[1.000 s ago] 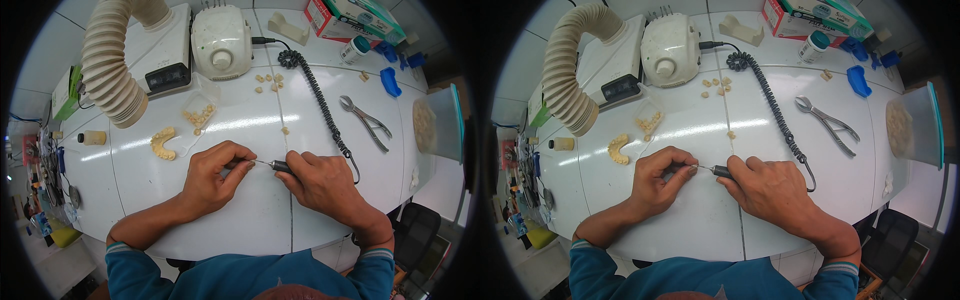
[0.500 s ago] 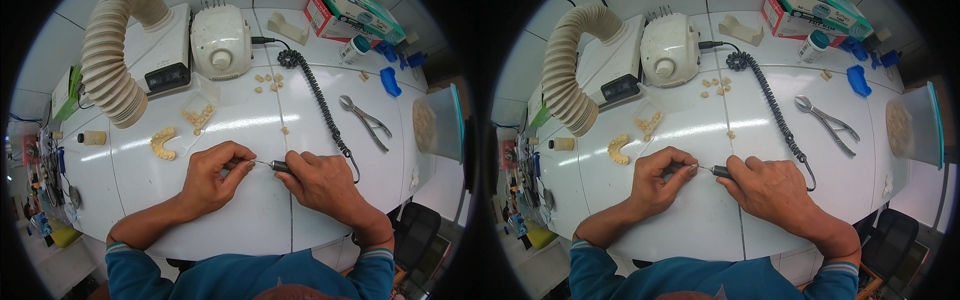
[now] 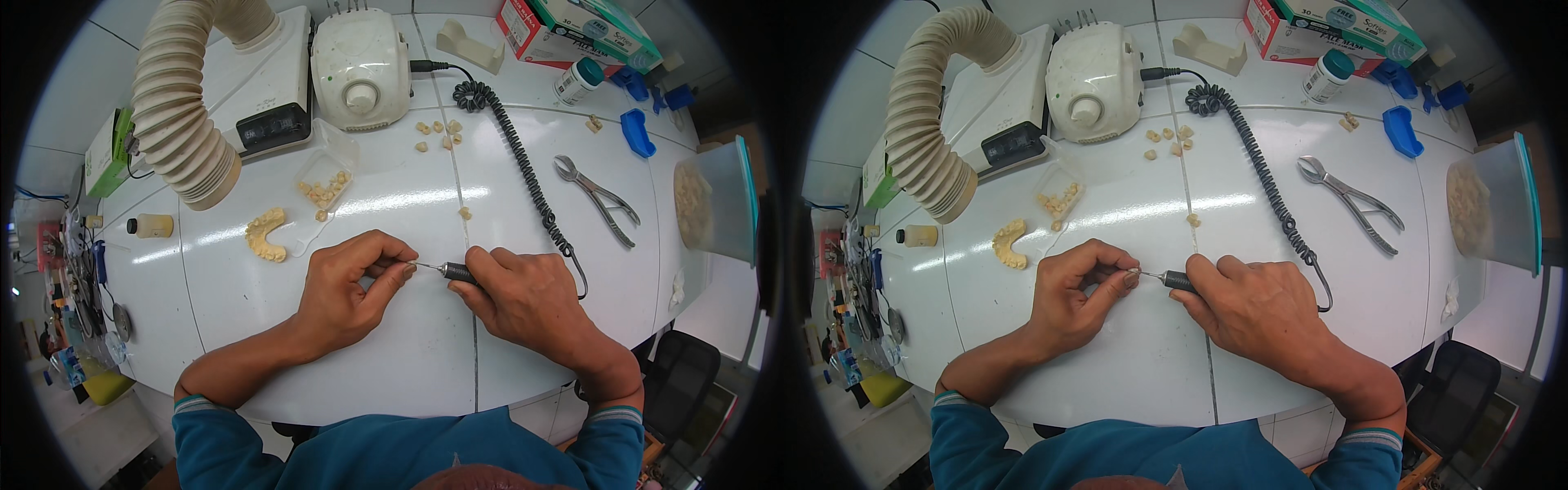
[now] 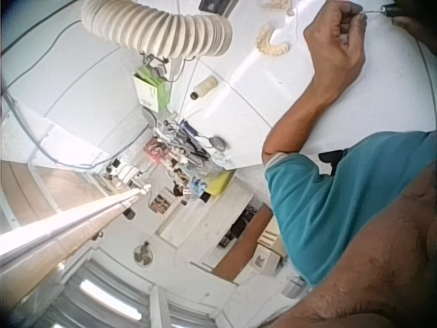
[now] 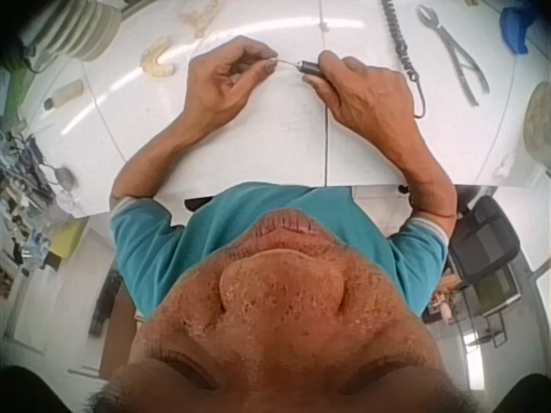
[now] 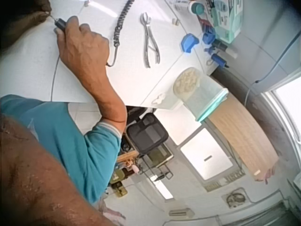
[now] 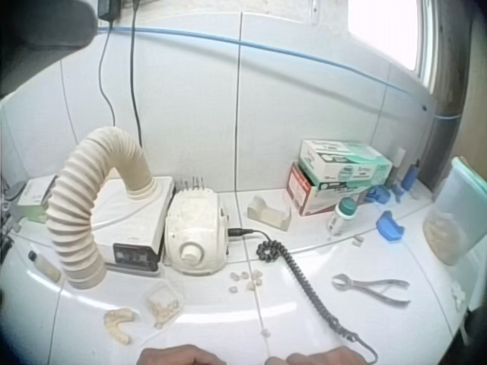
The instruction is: The person shapes and grinds an artificial tooth using a handheld rotary drill tool.
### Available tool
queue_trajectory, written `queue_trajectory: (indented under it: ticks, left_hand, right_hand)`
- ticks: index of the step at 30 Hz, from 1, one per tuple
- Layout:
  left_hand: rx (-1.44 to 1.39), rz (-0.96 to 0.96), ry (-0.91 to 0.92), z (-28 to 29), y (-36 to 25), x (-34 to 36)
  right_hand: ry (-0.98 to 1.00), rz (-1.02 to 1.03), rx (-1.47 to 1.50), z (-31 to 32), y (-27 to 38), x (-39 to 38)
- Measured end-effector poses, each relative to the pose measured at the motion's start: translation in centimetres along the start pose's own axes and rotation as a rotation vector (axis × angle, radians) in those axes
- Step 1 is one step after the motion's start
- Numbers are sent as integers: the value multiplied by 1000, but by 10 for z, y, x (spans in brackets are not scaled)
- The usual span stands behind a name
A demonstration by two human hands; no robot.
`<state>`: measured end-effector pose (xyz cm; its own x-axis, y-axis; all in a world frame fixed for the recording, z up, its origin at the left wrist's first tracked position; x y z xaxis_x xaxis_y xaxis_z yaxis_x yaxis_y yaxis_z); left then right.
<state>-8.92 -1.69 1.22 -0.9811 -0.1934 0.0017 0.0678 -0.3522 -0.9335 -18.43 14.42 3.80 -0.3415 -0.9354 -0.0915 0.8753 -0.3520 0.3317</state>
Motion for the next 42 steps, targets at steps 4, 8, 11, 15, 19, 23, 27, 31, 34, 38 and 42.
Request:
queue_trajectory:
  ticks: [4,8,11,15,19,23,27,31,34,38,42]
  left_hand:
    - [-1,0,-3,0,2,0]
    - [7,-4,-3,0,1,0]
    - [23,-11,1,0,0,0]
    - [-13,1,-20,0,4,-1]
    - [-10,4,-3,-1,2,0]
    - [-1,4,3,-1,1,1]
    - [-26,13,-15,-1,7,-1]
    - [-49,10,-42,1,5,-1]
    - [-138,-3,-69,3,9,-3]
    - [-264,84,-36,2,14,-1]
    - [-341,84,-52,4,18,-3]
  right_hand:
    - [2,5,-1,0,0,1]
    - [8,1,1,0,1,0]
    - [21,-35,16,-1,-1,0]
    - [-20,6,-5,1,1,0]
    - [-10,6,-9,0,0,0]
    - [-22,5,-3,0,-1,0]
    - [-3,0,-3,-1,-1,0]
    - [26,-15,7,-1,-1,1]
    - [-21,-12,52,2,-5,2]
    - [-77,-34,77,2,-12,-1]
    - [-117,-19,87,6,-11,-3]
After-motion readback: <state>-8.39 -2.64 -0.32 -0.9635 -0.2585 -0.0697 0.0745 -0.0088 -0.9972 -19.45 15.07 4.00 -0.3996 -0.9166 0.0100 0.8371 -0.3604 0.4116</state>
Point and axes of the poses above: each hand's wrist, its own x-axis towards the middle knuckle, its own z-axis out of the back of the hand, y = z × x, the point moved 9 cm from there along x, towards the middle knuckle, and after that the axes turned 1 degree about y, right-handed, at the moved point
